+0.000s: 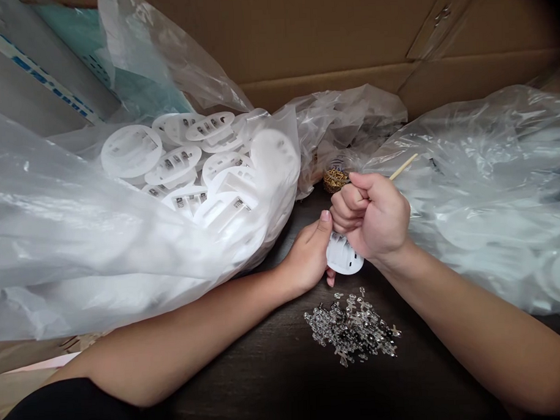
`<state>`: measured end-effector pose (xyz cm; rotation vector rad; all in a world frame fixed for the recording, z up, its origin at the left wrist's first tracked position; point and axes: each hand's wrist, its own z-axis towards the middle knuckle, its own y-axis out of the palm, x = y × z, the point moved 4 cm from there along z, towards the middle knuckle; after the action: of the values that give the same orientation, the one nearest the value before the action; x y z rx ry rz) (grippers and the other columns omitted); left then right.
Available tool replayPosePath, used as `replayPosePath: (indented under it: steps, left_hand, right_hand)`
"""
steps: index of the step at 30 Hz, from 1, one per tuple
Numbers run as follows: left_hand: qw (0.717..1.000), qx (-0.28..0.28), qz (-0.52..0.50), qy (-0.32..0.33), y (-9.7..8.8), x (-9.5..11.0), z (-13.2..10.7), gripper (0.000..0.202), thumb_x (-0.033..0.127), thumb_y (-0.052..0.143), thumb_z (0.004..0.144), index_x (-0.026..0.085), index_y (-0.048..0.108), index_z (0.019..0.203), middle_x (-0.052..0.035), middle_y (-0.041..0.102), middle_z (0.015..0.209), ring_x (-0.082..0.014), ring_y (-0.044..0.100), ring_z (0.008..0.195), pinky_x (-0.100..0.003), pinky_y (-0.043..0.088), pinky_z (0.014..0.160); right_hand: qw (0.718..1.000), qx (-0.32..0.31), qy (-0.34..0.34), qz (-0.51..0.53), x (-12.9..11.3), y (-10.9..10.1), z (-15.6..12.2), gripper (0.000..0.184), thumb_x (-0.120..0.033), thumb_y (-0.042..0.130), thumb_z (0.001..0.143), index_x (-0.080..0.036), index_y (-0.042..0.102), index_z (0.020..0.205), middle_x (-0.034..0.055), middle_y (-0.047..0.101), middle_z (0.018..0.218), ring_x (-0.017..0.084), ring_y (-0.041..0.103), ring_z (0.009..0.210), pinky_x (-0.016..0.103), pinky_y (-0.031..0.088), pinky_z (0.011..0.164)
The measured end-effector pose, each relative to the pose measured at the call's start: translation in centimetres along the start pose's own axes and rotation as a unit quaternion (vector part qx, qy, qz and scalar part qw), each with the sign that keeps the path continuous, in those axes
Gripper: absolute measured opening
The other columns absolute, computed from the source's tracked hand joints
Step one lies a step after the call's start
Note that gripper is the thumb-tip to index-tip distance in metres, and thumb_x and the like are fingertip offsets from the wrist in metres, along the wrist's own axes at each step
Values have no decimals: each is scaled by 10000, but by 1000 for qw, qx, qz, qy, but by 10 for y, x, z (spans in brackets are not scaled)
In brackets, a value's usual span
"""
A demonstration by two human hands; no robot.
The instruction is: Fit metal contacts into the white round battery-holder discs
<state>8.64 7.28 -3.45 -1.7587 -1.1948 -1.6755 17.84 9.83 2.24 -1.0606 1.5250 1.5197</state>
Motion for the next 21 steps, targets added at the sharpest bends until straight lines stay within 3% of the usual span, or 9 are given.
replayPosePath:
  steps: [7,9,11,13,15,17,21]
  left_hand:
    - [1000,-12,-10,-5,0,1,-1,671,773,301,945,181,524,723,10,514,473,-109,489,346,-222,375,318]
    - [1000,-13,-23,-3,-1,0,-2,663,776,308,940,179,536,766,15,519,496,-109,485,353,-221,362,321]
    - [999,-19,-41,12,-1,0,-3,653,775,293,944,183,533,809,23,517,522,-104,473,367,-217,341,335]
    - [998,-20,-53,41,-2,0,-3,651,764,257,957,185,518,813,22,506,558,-96,464,413,-214,341,385]
    - [996,-5,-52,74,-4,1,-4,649,750,228,971,184,500,810,14,497,620,-96,465,502,-221,371,470]
    - [995,7,-30,98,-5,2,-5,640,737,215,981,182,488,814,3,487,694,-106,460,597,-237,395,552]
    - [990,10,44,131,-4,5,-8,612,702,200,1002,182,483,846,-14,470,789,-129,438,710,-261,404,650]
  right_hand:
    - [998,-28,57,23,-12,-1,4,540,-433,518,864,-222,170,510,-63,136,460,77,129,368,258,130,368]
    - [998,-38,28,-35,-26,-1,2,539,-469,485,915,-226,210,520,-59,184,470,84,163,377,268,183,375]
    - [986,-26,-51,-157,-42,-4,-5,502,-469,490,953,-223,334,544,-46,294,499,92,234,405,277,238,398]
    - [926,-20,-151,-345,-54,-7,-18,335,-397,593,940,-207,545,668,-23,465,592,104,373,478,280,311,449]
    - [813,-49,-234,-531,-53,-8,-36,91,-289,689,895,-199,687,889,17,625,796,136,547,651,291,423,564]
    - [734,-76,-272,-617,-41,-12,-52,141,-225,677,911,-188,712,1043,55,671,1002,174,639,838,311,504,698]
    - [670,-44,-323,-667,-15,-18,-72,253,-215,635,960,-141,693,1195,82,687,1091,176,684,876,308,553,746]
